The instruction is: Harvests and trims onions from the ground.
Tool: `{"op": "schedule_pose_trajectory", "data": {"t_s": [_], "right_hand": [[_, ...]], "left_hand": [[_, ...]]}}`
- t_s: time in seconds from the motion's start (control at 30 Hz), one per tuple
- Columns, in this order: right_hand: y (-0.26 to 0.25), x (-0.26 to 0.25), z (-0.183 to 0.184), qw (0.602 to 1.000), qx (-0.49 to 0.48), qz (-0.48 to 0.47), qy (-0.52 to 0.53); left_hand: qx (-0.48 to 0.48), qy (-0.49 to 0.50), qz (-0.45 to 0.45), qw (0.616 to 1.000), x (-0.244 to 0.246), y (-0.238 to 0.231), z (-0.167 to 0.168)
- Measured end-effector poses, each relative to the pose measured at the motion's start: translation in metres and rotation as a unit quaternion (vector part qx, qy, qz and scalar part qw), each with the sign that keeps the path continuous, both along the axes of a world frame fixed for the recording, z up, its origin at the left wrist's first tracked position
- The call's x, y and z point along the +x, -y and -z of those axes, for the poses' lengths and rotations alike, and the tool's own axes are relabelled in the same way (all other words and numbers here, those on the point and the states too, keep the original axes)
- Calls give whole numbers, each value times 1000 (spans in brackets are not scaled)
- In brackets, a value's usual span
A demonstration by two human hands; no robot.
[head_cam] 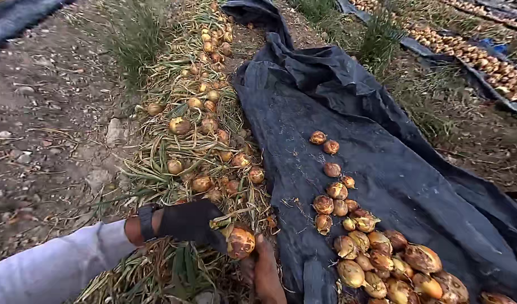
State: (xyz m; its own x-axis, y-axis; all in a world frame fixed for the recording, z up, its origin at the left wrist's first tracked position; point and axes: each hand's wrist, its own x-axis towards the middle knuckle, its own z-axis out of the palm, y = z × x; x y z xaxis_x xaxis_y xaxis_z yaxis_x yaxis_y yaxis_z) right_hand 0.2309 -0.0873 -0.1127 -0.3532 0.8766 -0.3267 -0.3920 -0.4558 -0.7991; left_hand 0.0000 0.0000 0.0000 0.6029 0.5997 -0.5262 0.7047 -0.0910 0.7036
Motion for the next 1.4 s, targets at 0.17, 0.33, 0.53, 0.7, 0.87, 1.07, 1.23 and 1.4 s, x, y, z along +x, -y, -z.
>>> {"op": "schedule_pose_trajectory", "data": {"t_s": [0.17,0.33,0.53,0.7,0.87,1.07,1.23,1.4], "right_hand": [[4,-6,3,996,-17,-38,-74],[6,-13,8,997,-23,16,72],[17,-35,10,976,-22,89,197],[11,-26,16,939,53,124,315],[-28,46,30,898,40,276,340],[-8,45,27,918,27,187,350],[-3,16,14,956,-5,134,260],[-2,-2,-7,974,56,66,209]], "left_hand": [[148,-71,46,985,-12,-3,3],[260,-118,-145,947,-34,-9,9],[183,-53,92,977,14,42,33],[144,-225,57,962,21,5,56],[60,-376,-81,921,-9,-35,104],[-23,-400,-56,915,-21,-10,126],[59,-163,-87,981,-33,-13,65],[12,80,-123,989,-15,-3,9]]}}
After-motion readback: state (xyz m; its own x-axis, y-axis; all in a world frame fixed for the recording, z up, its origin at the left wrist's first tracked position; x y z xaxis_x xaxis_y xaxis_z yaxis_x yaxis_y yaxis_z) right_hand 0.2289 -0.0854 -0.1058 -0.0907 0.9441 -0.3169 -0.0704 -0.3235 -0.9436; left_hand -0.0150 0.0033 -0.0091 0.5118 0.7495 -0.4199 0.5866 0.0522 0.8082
